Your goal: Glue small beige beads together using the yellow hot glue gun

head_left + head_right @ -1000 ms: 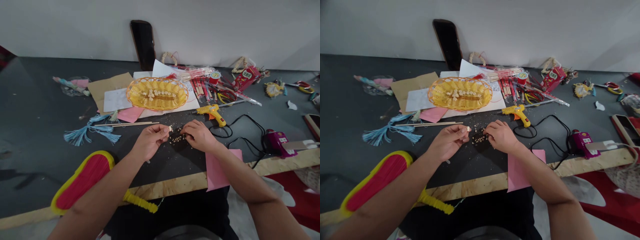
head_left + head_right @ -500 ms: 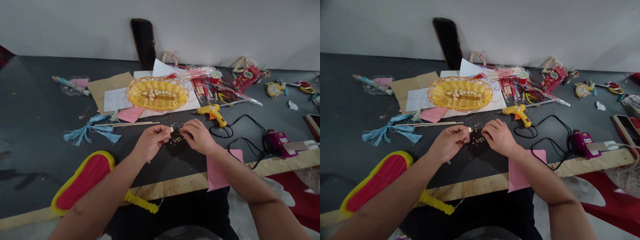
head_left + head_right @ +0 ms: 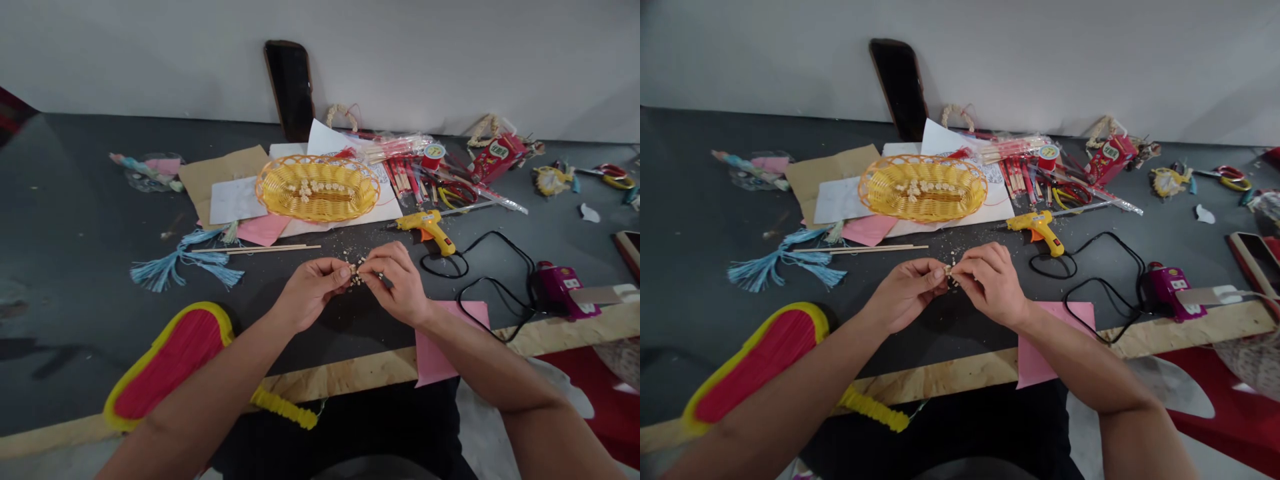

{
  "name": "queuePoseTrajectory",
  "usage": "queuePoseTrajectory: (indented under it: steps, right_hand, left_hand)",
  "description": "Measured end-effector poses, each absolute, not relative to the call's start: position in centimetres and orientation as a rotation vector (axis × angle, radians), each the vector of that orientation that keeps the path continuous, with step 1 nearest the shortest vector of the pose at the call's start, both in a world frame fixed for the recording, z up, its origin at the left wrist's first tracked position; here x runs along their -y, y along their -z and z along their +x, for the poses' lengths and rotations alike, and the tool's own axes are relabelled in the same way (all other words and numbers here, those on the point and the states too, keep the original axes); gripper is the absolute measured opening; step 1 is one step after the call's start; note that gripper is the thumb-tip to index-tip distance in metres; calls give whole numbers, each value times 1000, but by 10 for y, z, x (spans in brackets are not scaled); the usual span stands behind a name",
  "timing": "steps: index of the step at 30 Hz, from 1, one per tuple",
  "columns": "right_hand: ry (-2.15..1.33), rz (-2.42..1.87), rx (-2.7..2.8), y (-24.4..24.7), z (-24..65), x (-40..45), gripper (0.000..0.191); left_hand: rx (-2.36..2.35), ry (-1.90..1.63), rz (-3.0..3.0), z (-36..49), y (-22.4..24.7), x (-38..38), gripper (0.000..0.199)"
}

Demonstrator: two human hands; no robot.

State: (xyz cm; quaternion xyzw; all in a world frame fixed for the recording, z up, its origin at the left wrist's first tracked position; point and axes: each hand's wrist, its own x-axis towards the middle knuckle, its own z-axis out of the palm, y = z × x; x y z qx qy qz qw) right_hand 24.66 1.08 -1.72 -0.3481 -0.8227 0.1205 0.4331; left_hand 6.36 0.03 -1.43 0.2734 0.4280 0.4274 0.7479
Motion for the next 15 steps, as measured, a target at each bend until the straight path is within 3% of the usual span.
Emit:
queuePoseTrajectory:
  steps: [15]
  right_hand:
    - [-306,-847,2050,17,246,-10,8]
  left_hand:
    - [-937,-927,629,64,15,1,33]
